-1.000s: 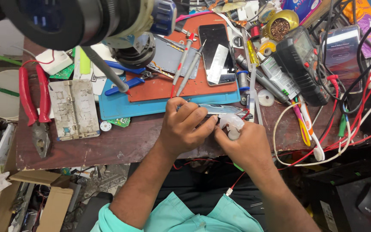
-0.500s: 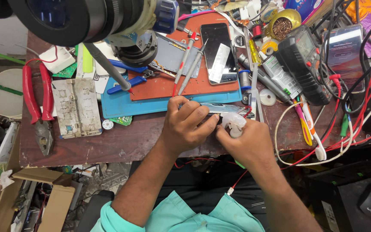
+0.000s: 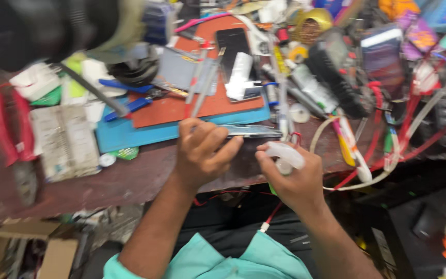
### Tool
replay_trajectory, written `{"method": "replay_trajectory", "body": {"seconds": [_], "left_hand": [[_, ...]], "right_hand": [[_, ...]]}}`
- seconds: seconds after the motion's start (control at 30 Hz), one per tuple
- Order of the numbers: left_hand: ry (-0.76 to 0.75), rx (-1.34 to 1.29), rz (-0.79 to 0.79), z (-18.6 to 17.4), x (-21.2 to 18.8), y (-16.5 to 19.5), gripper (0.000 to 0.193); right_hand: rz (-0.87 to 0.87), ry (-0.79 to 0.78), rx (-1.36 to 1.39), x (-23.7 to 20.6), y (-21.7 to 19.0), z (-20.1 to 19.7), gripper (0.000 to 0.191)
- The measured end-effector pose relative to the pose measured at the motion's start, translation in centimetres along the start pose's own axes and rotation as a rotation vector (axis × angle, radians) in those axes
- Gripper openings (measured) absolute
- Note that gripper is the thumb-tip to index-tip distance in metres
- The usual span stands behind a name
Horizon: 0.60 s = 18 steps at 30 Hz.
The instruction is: The person disassembles a Vivo smartphone, removes the back cover, and manipulates internal components including the battery and motherboard. They use a screwdriver and tweezers to adjust parts, then reassemble the device and test it by powering it on.
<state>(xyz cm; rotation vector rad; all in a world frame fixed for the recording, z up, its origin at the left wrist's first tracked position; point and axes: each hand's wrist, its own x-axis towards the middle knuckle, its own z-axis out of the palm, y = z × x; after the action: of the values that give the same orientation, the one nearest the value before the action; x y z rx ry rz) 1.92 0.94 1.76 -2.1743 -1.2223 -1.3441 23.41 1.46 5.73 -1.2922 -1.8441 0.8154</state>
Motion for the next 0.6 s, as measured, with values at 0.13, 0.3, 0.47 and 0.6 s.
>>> {"method": "replay_trajectory", "body": {"seconds": [0.13, 0.3, 0.47, 0.6], "left_hand": [[-0.003, 0.063, -0.011, 0.2, 0.2, 0.0, 0.015], [-0.050, 0.091, -0.039, 0.1, 0.2, -0.1, 0.021], [-0.061, 0.093, -0.046, -0.1, 0.1, -0.1, 0.023], [-0.062, 0.102, -0.040, 0.0, 0.0, -0.2, 0.023]], "right_hand": [[0.012, 0.378, 0.268, -1.3, 4.4, -3.2, 0.010], [-0.003, 0.637, 0.280, 1.0, 10.7, -4.4, 0.015], [-0.159, 0.531, 0.132, 1.9, 12.8, -5.0, 0.039], [-0.257, 0.385, 0.360, 0.9, 14.4, -8.0, 0.075]]}}
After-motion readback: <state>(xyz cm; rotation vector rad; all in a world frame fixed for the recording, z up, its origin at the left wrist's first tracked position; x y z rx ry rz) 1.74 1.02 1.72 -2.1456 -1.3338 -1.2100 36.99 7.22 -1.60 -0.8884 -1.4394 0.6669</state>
